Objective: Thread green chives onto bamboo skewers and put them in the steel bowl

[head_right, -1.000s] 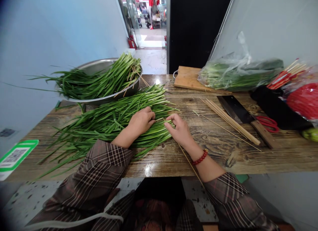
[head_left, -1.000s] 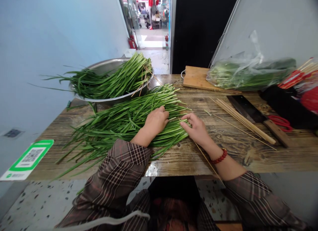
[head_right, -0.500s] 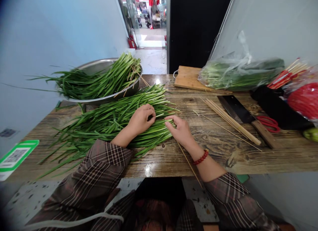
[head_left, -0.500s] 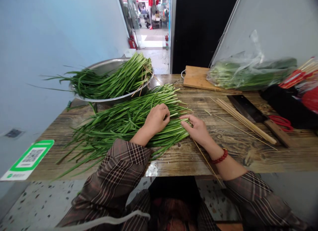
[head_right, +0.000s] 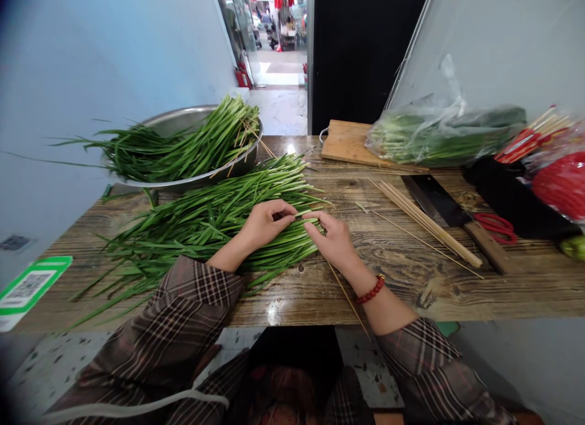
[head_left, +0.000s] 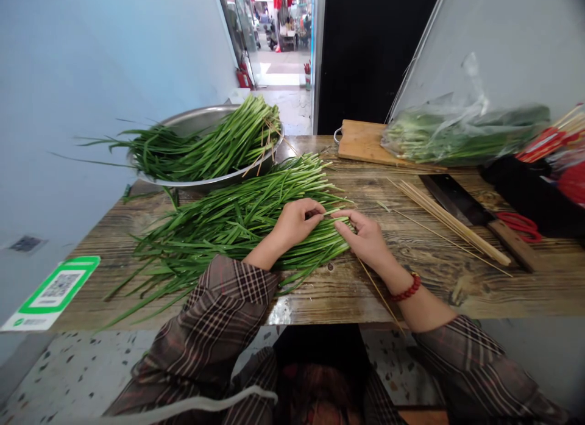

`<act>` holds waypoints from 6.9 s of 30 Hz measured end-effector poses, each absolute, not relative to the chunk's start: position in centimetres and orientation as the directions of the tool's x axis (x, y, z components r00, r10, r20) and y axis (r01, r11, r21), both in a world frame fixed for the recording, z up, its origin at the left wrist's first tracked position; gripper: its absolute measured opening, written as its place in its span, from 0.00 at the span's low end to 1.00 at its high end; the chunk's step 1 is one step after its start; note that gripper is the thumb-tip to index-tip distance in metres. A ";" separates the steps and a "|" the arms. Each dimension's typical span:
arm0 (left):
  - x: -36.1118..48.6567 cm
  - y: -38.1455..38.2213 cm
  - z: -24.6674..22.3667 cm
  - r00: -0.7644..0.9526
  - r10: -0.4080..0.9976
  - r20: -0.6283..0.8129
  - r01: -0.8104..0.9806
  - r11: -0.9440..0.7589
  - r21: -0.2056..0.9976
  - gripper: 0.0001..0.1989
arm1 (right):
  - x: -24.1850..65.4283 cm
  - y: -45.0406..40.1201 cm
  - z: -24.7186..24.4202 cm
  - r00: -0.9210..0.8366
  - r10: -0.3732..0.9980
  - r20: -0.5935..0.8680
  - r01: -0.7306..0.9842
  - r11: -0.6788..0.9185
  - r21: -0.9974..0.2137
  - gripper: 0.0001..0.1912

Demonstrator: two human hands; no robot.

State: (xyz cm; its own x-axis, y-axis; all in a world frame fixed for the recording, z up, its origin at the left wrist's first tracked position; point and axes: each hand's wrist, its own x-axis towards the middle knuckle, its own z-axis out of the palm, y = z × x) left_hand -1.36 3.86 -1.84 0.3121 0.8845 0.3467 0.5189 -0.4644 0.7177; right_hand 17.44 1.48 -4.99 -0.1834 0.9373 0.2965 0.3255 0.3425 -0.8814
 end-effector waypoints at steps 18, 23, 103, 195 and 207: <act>-1.0 3.6 -1.6 0.301 0.875 0.379 0.515 -0.483 0.708 0.06 | 17.3 1.2 -4.6 -0.181 0.939 0.292 0.333 0.338 -0.880 0.13; -1.0 3.6 -1.6 0.323 0.867 0.379 0.525 -0.497 0.690 0.05 | 17.2 1.4 -5.2 -0.155 0.943 0.294 0.303 0.329 -0.894 0.13; -1.1 3.9 -1.3 0.313 0.869 0.383 0.408 -0.488 0.772 0.07 | 17.6 0.9 -4.2 -0.118 0.922 0.369 0.274 0.387 -0.880 0.11; -2.5 3.2 0.9 0.298 0.913 0.280 0.165 -0.338 0.926 0.21 | 19.3 -3.1 -0.3 -0.159 0.856 0.491 0.604 0.478 -0.638 0.11; -2.8 3.1 0.3 0.322 0.915 0.242 0.028 -0.265 0.964 0.24 | 18.2 -2.6 0.7 -0.185 0.828 0.529 0.647 0.507 -0.569 0.12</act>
